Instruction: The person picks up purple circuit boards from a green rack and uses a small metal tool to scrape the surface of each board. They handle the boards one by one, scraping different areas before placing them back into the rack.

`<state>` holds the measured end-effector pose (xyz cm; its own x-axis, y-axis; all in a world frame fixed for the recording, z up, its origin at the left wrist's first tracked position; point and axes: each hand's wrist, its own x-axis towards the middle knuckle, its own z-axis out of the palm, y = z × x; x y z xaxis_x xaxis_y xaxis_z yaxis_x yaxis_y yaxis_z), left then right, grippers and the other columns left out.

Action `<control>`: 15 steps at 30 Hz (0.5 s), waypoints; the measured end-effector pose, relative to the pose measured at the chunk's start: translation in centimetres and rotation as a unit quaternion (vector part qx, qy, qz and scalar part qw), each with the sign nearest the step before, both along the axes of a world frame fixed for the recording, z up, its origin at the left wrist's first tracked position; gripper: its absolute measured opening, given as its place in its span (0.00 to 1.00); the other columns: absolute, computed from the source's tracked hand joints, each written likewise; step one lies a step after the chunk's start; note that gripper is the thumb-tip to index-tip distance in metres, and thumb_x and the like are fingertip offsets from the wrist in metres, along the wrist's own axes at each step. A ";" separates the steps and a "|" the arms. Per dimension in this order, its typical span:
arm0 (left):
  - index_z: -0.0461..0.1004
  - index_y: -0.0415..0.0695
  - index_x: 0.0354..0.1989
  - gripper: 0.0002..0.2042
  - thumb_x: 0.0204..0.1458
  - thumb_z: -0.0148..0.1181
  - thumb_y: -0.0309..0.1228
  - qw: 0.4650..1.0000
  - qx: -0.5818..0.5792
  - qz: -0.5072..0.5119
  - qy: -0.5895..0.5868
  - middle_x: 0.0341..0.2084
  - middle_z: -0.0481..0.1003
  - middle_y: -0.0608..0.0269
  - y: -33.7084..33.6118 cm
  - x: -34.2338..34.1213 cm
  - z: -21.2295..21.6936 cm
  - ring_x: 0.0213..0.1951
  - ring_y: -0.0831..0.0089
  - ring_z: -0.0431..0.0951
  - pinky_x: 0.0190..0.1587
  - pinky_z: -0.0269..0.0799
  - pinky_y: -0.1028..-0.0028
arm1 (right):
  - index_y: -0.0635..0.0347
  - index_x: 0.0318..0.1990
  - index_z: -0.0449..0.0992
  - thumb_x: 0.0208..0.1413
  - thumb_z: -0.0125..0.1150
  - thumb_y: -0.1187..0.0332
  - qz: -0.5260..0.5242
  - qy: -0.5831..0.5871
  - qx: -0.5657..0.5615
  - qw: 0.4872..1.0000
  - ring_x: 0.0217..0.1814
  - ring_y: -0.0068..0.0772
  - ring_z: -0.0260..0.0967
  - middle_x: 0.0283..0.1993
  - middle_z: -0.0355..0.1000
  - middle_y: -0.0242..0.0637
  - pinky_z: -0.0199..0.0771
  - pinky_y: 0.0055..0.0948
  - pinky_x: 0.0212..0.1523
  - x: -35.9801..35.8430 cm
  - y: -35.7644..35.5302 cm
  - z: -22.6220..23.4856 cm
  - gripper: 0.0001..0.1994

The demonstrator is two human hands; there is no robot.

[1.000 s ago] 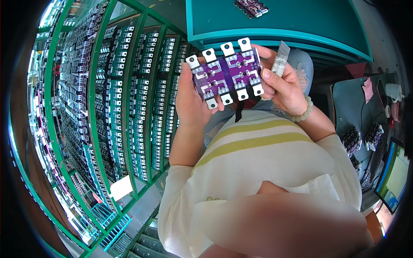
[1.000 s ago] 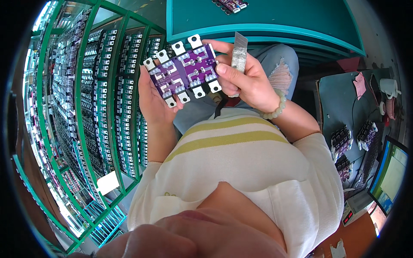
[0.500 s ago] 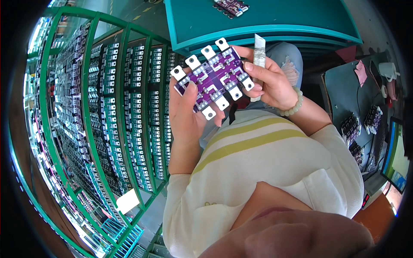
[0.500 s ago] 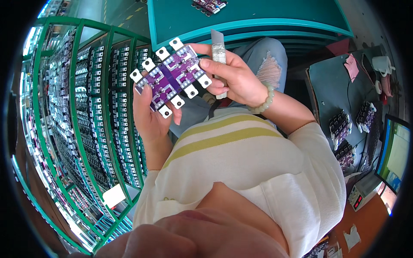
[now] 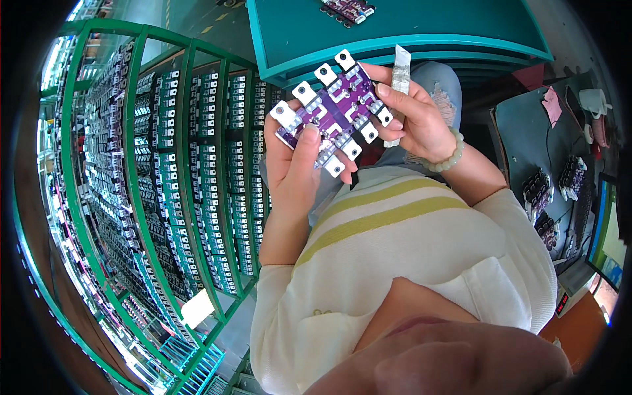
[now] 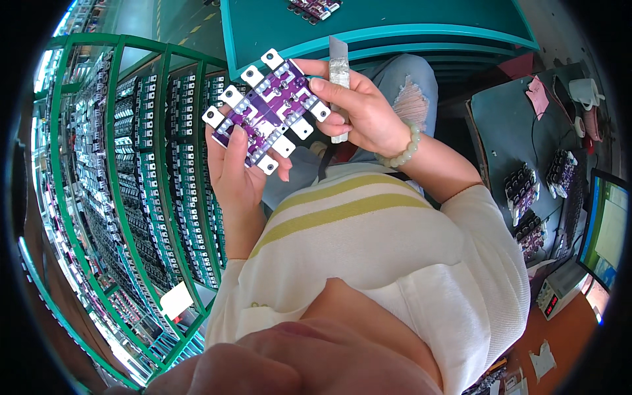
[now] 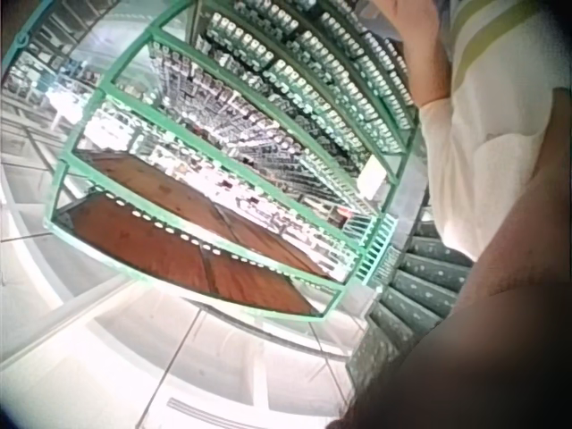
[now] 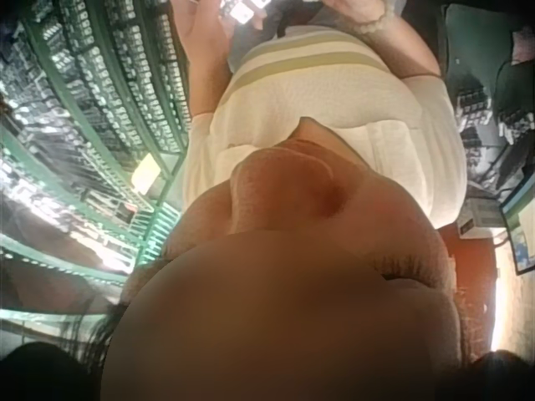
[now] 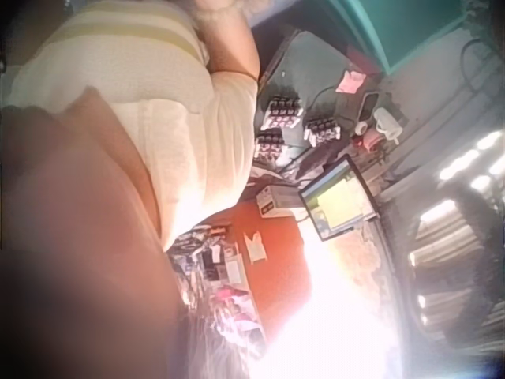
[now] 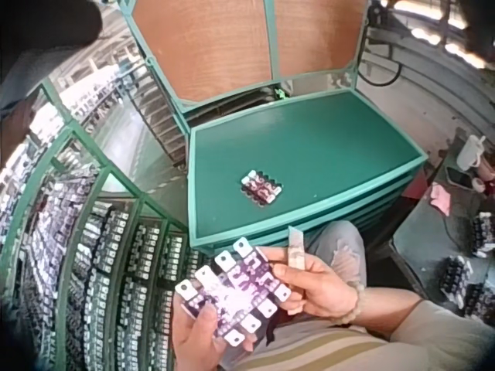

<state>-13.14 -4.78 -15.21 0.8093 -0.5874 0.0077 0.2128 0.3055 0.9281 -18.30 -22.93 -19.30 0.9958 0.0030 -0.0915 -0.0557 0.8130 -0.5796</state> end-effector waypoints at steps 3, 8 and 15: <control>0.52 0.35 0.55 0.16 0.61 0.38 0.27 1.000 -0.017 0.005 0.006 0.37 0.72 0.42 -0.3 0.0 -0.1 0.22 0.61 0.77 0.15 0.72 0.71 | 0.61 0.59 0.64 0.64 0.45 0.69 -0.001 -0.016 0.005 1.000 0.20 0.11 0.48 0.34 0.69 0.28 0.49 0.14 0.18 -0.1 -0.1 -0.6 0.17; 0.54 0.33 0.55 0.16 0.61 0.39 0.27 0.999 -0.026 0.012 0.025 0.37 0.73 0.43 -0.6 0.3 -0.4 0.23 0.61 0.77 0.15 0.71 0.71 | 0.60 0.59 0.65 0.65 0.46 0.68 0.002 -0.004 -0.004 1.000 0.20 0.11 0.48 0.33 0.68 0.28 0.50 0.14 0.17 0.2 -0.2 -1.0 0.17; 0.54 0.34 0.55 0.16 0.61 0.40 0.26 0.999 -0.020 0.018 0.018 0.37 0.73 0.43 -0.4 0.3 -0.9 0.24 0.60 0.77 0.16 0.73 0.69 | 0.61 0.58 0.66 0.64 0.46 0.68 0.000 0.004 -0.003 1.000 0.19 0.12 0.48 0.33 0.69 0.27 0.50 0.14 0.17 0.2 -0.2 -1.0 0.16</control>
<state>-12.88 -5.19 -16.12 0.8302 -0.5574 0.0001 0.2346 0.3496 0.9070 -18.05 -23.08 -20.32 0.9951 0.0017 -0.0989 -0.0594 0.8094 -0.5842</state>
